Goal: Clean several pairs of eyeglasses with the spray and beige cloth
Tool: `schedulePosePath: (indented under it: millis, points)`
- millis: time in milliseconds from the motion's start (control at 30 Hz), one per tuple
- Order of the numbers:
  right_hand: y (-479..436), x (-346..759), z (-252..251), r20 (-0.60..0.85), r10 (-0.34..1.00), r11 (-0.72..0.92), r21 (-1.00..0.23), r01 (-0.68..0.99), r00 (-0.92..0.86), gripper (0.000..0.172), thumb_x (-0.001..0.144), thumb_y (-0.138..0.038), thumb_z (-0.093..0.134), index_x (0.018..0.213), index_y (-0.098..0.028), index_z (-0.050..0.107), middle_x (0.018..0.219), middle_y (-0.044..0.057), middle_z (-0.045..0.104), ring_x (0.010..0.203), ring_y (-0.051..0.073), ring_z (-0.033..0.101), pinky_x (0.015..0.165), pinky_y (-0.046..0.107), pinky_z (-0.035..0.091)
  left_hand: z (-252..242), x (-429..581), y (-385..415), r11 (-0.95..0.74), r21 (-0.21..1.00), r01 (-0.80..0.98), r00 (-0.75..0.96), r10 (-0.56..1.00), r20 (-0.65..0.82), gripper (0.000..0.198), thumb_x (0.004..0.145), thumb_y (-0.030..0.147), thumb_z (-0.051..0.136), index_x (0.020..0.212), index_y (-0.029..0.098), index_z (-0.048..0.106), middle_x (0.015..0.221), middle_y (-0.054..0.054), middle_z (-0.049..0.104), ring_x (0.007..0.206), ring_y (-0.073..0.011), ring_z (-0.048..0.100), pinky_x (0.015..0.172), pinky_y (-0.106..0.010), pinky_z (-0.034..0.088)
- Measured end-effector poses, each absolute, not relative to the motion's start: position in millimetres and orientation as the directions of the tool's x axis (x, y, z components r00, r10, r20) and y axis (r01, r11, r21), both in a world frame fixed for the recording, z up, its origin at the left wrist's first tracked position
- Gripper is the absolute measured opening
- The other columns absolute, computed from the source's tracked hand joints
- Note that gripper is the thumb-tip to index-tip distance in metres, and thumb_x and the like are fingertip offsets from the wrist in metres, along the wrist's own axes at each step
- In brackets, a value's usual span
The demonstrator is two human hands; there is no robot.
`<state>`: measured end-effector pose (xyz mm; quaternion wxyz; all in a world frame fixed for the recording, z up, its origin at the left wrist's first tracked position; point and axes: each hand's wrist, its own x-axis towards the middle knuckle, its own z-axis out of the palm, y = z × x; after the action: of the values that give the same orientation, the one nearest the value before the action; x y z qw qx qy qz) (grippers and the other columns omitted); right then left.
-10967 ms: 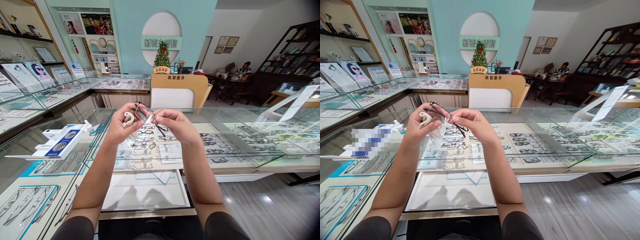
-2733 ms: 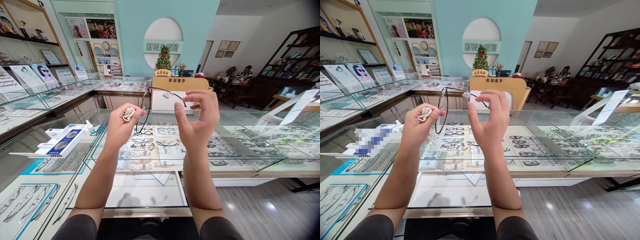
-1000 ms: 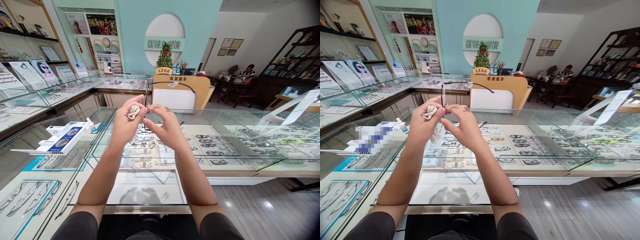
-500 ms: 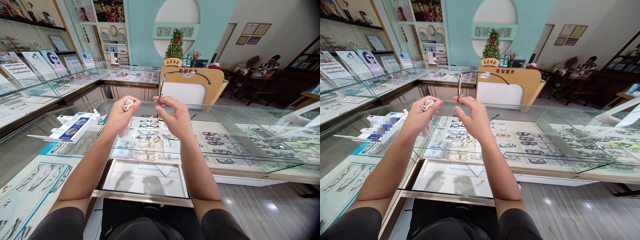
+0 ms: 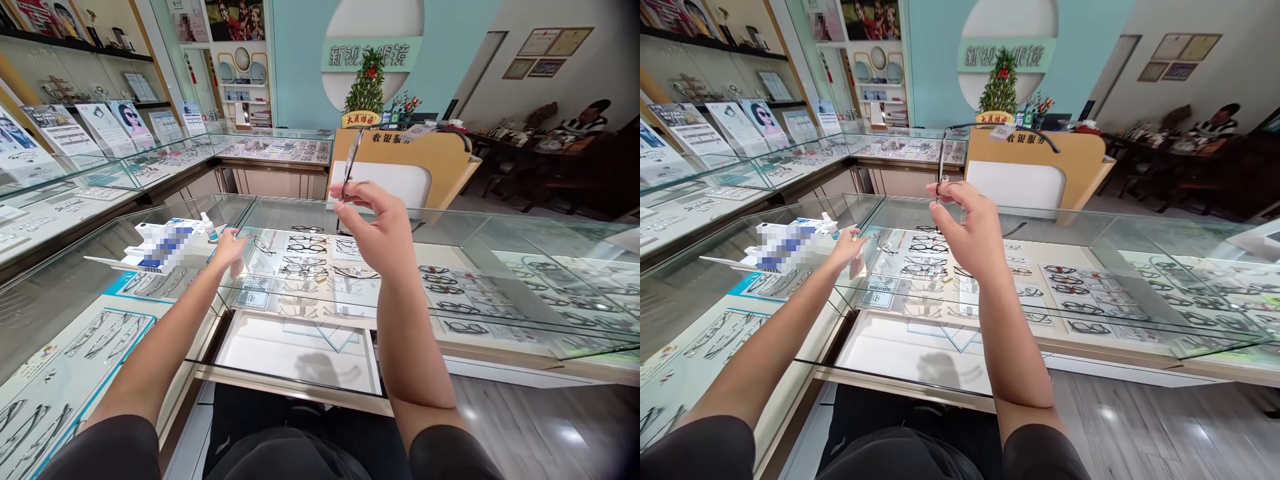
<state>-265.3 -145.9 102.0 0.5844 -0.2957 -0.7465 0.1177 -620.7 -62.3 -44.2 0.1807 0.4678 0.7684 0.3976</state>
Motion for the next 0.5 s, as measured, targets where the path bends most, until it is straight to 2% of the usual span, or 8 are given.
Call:
schedulePosePath:
  millis: [133,200,267,300,367,433,500]
  points:
    - [-148.7,-261.8,104.6,0.799,0.586,0.792,-0.530,0.305,-0.133,0.017,0.099,-0.032,0.070,0.110,-0.025,0.082,0.125,0.008,0.087,0.106,0.024,0.080,0.104,0.050,0.066,-47.4,-631.0,-60.6,0.179,0.807,0.562,-0.536,0.822,0.192,0.034,0.080,0.044,0.085,0.093,0.023,0.062,0.128,-0.017,0.067,0.136,-0.0411,0.063,0.116,-0.054,0.049]
    - [-149.7,-260.7,105.7,0.802,0.583,0.794,-0.531,0.294,-0.126,0.015,0.099,-0.031,0.071,0.108,-0.025,0.081,0.124,0.008,0.087,0.106,0.024,0.080,0.104,0.050,0.066,-45.2,-633.1,-60.7,0.149,0.803,0.577,-0.574,0.774,0.269,0.034,0.083,0.044,0.086,0.093,0.023,0.063,0.138,-0.020,0.063,0.150,-0.0457,0.053,0.123,-0.060,0.042]
    - [-150.3,-260.0,106.8,0.804,0.584,0.794,-0.535,0.289,-0.116,0.013,0.100,-0.033,0.070,0.104,-0.024,0.080,0.121,0.008,0.088,0.106,0.024,0.080,0.104,0.050,0.066,-41.0,-635.2,-57.9,0.177,0.786,0.592,-0.632,0.708,0.317,0.039,0.085,0.040,0.086,0.111,0.021,0.065,0.157,-0.026,0.052,0.161,-0.0504,0.040,0.128,-0.068,0.034]
    - [-150.7,-259.6,107.3,0.803,0.586,0.791,-0.538,0.292,-0.109,0.014,0.102,-0.034,0.069,0.101,-0.024,0.079,0.120,0.008,0.088,0.107,0.025,0.080,0.103,0.050,0.065,-38.5,-636.7,-55.0,0.212,0.775,0.595,-0.663,0.674,0.325,0.048,0.086,0.037,0.085,0.124,0.019,0.063,0.166,-0.029,0.045,0.164,-0.0514,0.036,0.130,-0.070,0.031]
    - [-151.6,-258.7,108.6,0.804,0.587,0.787,-0.539,0.300,-0.097,0.017,0.104,-0.038,0.068,0.098,-0.024,0.076,0.117,0.009,0.088,0.108,0.025,0.080,0.103,0.049,0.064,-34.0,-641.1,-46.4,0.284,0.759,0.586,-0.715,0.622,0.319,0.067,0.090,0.034,0.080,0.147,0.016,0.051,0.174,-0.033,0.035,0.168,-0.0488,0.033,0.132,-0.068,0.031]
    - [-153.0,-257.3,110.2,0.806,0.585,0.788,-0.538,0.298,-0.090,0.019,0.105,-0.040,0.068,0.095,-0.025,0.074,0.115,0.009,0.088,0.108,0.025,0.080,0.102,0.047,0.063,-31.6,-647.0,-36.4,0.337,0.753,0.565,-0.745,0.600,0.291,0.076,0.095,0.033,0.075,0.158,0.012,0.039,0.175,-0.035,0.036,0.169,-0.0453,0.034,0.134,-0.063,0.032]
    - [-154.9,-255.6,111.8,0.805,0.586,0.789,-0.543,0.286,-0.088,0.019,0.105,-0.039,0.068,0.094,-0.025,0.072,0.114,0.009,0.088,0.107,0.024,0.080,0.102,0.046,0.063,-32.1,-653.1,-27.6,0.374,0.754,0.541,-0.759,0.604,0.244,0.079,0.097,0.032,0.073,0.161,0.008,0.034,0.172,-0.037,0.043,0.168,-0.0460,0.039,0.134,-0.063,0.032]
